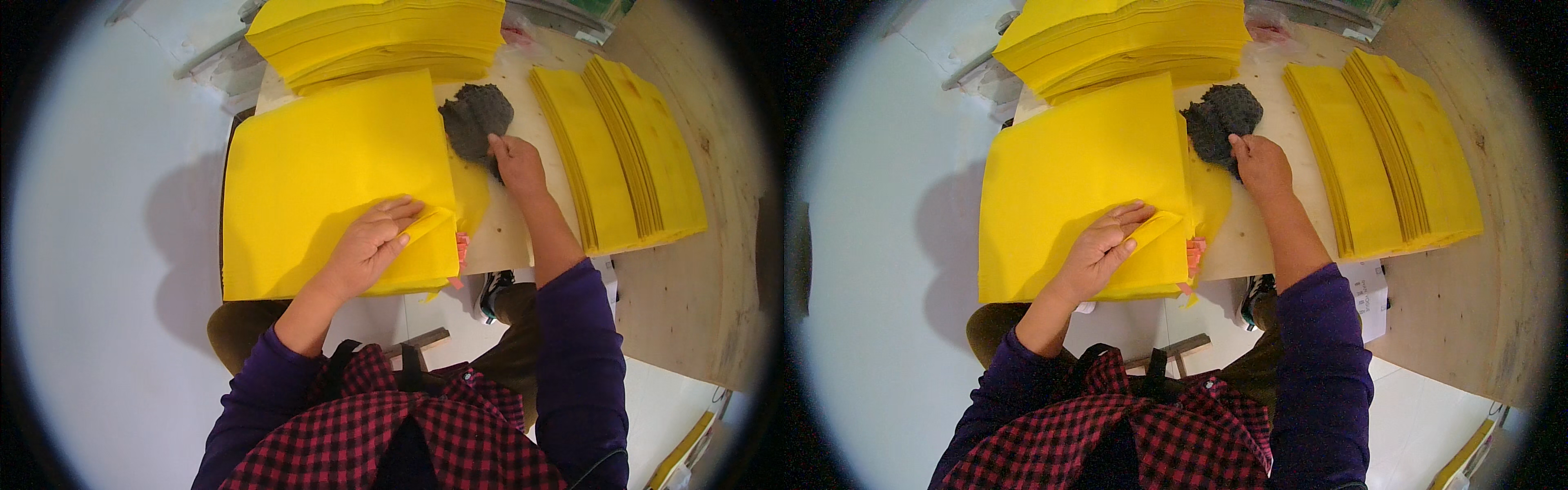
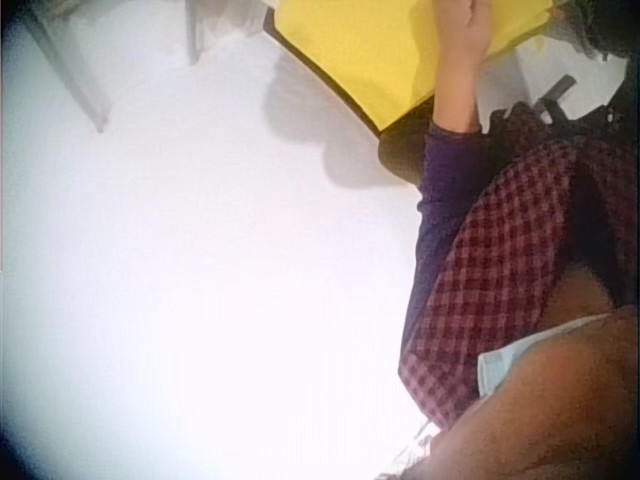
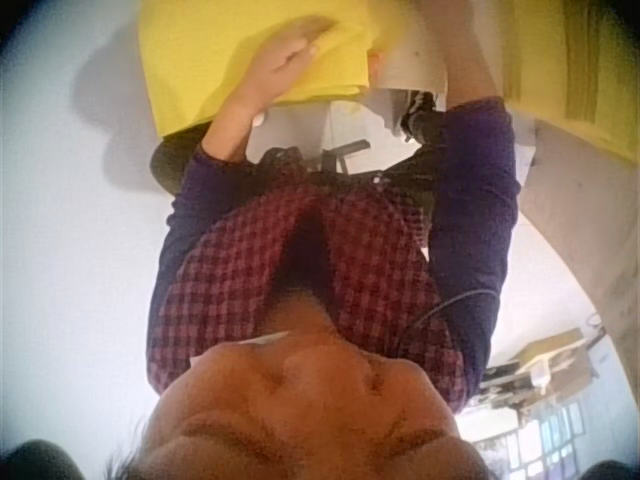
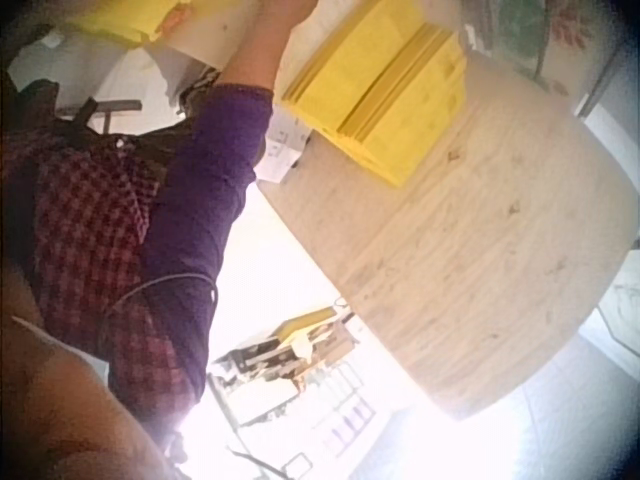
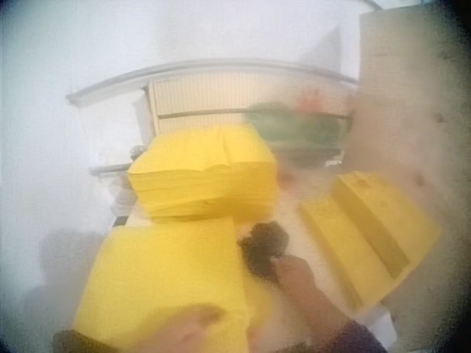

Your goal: The person repeatedly folds yellow sheets of paper by hand on a table, aligning edges and pressing creases. They handle sheets one at a time, stacking completed folds to the side. No tools are used.

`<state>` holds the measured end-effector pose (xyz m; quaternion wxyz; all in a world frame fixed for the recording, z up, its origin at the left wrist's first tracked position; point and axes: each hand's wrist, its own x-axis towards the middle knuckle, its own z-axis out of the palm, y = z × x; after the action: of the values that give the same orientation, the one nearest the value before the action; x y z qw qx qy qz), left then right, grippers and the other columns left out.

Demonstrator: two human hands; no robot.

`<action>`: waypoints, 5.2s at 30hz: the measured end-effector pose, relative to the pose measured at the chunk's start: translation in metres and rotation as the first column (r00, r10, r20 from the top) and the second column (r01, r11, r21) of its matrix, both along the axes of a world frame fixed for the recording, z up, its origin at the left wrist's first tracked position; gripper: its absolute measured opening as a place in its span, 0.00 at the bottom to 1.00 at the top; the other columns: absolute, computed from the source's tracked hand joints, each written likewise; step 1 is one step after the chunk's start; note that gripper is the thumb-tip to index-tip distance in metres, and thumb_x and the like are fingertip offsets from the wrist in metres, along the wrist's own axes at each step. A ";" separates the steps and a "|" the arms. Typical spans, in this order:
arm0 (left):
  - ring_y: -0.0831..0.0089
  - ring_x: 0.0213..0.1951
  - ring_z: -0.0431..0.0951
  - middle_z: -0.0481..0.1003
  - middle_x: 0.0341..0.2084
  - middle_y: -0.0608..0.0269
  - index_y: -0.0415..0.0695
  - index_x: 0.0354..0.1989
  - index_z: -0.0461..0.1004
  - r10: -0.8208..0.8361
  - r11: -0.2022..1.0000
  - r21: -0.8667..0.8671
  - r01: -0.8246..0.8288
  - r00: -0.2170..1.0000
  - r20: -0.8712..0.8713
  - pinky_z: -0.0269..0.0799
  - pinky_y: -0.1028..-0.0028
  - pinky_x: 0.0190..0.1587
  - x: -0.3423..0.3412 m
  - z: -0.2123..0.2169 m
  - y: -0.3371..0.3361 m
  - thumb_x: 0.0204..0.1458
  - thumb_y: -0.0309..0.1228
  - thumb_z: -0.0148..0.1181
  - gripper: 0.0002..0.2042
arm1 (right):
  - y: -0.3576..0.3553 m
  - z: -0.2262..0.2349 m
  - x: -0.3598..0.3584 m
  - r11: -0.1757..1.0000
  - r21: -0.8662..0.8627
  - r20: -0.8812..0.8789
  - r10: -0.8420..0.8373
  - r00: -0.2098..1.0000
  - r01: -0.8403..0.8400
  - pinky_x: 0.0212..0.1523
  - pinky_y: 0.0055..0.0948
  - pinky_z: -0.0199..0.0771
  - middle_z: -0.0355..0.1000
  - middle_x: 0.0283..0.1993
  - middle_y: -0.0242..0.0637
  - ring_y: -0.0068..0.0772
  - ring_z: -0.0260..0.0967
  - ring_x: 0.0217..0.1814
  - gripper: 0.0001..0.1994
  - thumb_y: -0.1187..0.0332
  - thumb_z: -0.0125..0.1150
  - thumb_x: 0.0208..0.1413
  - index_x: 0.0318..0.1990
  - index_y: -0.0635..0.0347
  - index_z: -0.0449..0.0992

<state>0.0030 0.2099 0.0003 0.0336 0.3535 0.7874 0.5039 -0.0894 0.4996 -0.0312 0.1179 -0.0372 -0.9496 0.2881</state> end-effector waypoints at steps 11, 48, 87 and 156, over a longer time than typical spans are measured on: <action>0.48 0.61 0.65 0.71 0.54 0.45 0.33 0.34 0.72 0.012 1.000 0.021 -0.012 0.999 0.038 0.58 0.59 0.62 0.000 -0.001 0.001 0.60 0.31 0.50 0.12 | -0.020 0.056 0.098 0.652 -0.607 0.063 0.610 0.790 -0.455 0.34 0.19 0.66 0.67 0.34 0.26 0.18 0.65 0.34 0.07 0.78 0.68 0.47 0.35 0.61 0.77; 0.49 0.61 0.64 0.71 0.54 0.46 0.34 0.51 0.72 -0.032 0.998 -0.044 0.034 0.999 0.035 0.59 0.61 0.62 0.003 0.012 -0.003 0.48 0.35 0.64 0.23 | -0.061 0.065 0.095 0.675 -0.560 0.034 0.598 0.801 -0.480 0.31 0.32 0.71 0.69 0.30 0.43 0.39 0.70 0.28 0.07 0.69 0.62 0.53 0.32 0.66 0.76; 0.51 0.61 0.66 0.72 0.53 0.48 0.35 0.28 0.71 0.016 1.000 0.017 -0.017 0.998 0.052 0.63 0.62 0.59 0.003 0.006 -0.004 0.57 0.30 0.56 0.10 | -0.074 0.076 0.124 0.583 -0.812 0.275 0.436 0.857 -0.036 0.18 0.18 0.65 0.68 0.24 0.27 0.14 0.64 0.22 0.05 0.73 0.64 0.55 0.34 0.65 0.74; 0.58 0.59 0.67 0.71 0.54 0.54 0.43 0.52 0.72 0.221 0.776 -0.496 -0.389 0.905 -0.363 0.59 0.56 0.62 0.049 0.023 -0.084 0.46 0.26 0.57 0.20 | -0.088 0.071 0.113 0.644 -0.756 0.200 0.401 0.894 -0.120 0.22 0.18 0.67 0.72 0.29 0.27 0.15 0.67 0.25 0.02 0.79 0.60 0.54 0.34 0.62 0.76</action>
<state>0.0519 0.1258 0.0234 -0.0611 0.2630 0.9430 0.1945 0.0235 0.4112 0.0398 -0.1207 0.0082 -0.7564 0.6428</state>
